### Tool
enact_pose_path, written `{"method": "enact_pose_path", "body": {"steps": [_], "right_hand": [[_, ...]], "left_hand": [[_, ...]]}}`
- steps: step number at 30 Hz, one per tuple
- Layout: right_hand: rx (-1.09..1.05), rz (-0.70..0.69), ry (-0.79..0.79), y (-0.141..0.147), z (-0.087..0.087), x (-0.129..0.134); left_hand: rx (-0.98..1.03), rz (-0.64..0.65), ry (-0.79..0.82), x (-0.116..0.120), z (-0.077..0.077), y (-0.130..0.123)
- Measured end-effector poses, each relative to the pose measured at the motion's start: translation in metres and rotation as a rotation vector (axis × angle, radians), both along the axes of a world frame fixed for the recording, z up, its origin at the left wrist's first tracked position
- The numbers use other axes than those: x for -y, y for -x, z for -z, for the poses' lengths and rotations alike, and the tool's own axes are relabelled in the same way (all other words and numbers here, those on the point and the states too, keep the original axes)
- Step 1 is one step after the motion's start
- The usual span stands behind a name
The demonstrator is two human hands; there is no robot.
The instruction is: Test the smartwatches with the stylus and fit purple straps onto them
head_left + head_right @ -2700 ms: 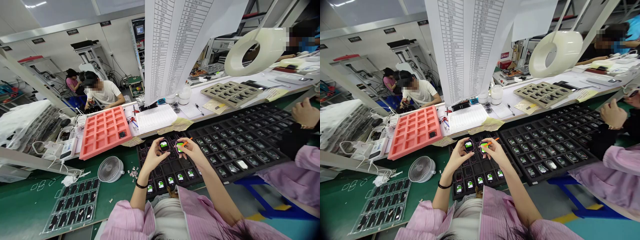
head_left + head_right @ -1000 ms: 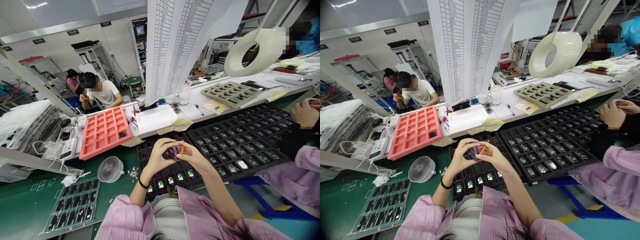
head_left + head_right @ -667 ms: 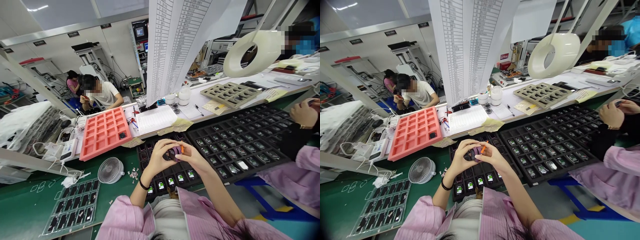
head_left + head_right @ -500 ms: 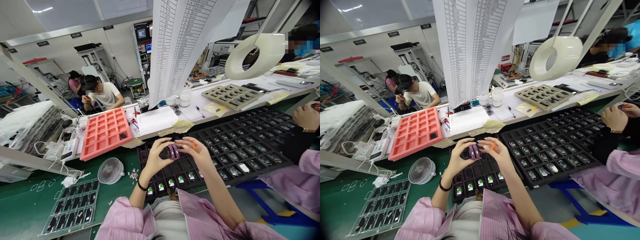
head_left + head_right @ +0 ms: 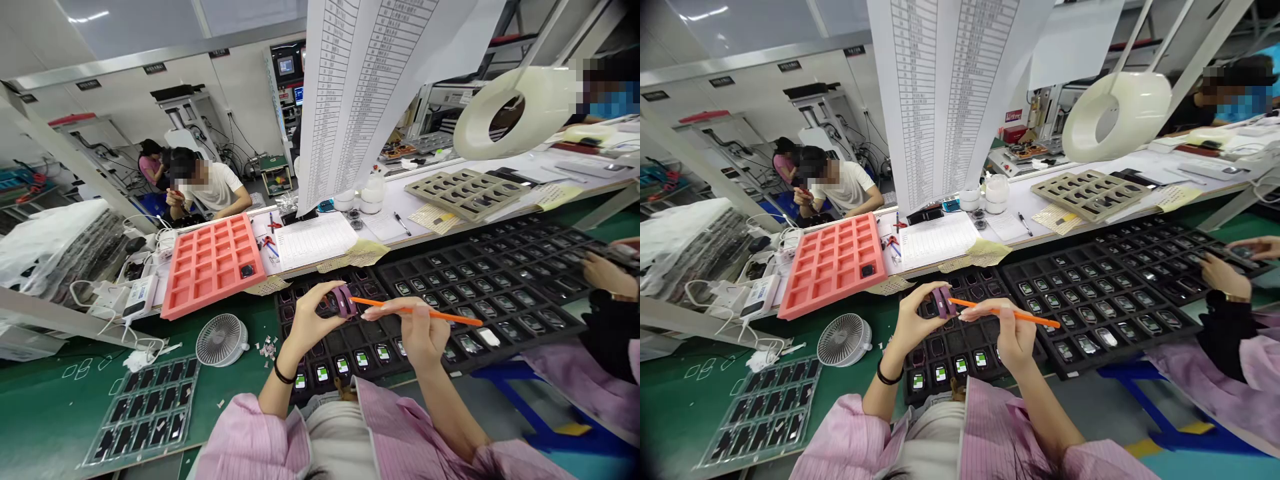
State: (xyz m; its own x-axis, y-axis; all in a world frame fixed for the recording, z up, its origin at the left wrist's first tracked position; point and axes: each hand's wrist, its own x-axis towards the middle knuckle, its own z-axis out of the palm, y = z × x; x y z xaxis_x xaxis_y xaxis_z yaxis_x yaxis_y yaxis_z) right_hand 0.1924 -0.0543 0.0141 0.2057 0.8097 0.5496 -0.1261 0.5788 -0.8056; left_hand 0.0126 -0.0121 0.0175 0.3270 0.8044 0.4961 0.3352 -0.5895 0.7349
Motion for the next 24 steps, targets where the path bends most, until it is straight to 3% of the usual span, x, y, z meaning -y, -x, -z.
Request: {"method": "enact_pose_path", "body": {"steps": [6,15,24], "right_hand": [[0.021,0.017,-0.097,-0.003,0.003,0.002],[0.394,0.211,-0.213,-0.004,-0.009,0.008],[0.222,0.083,-0.151,-0.001,-0.001,0.009]], "left_hand": [[-0.006,0.001,-0.02,0.002,-0.002,-0.002],[-0.011,-0.011,-0.042,0.003,0.003,0.0],[-0.024,0.009,-0.035,0.007,-0.003,-0.005]]}}
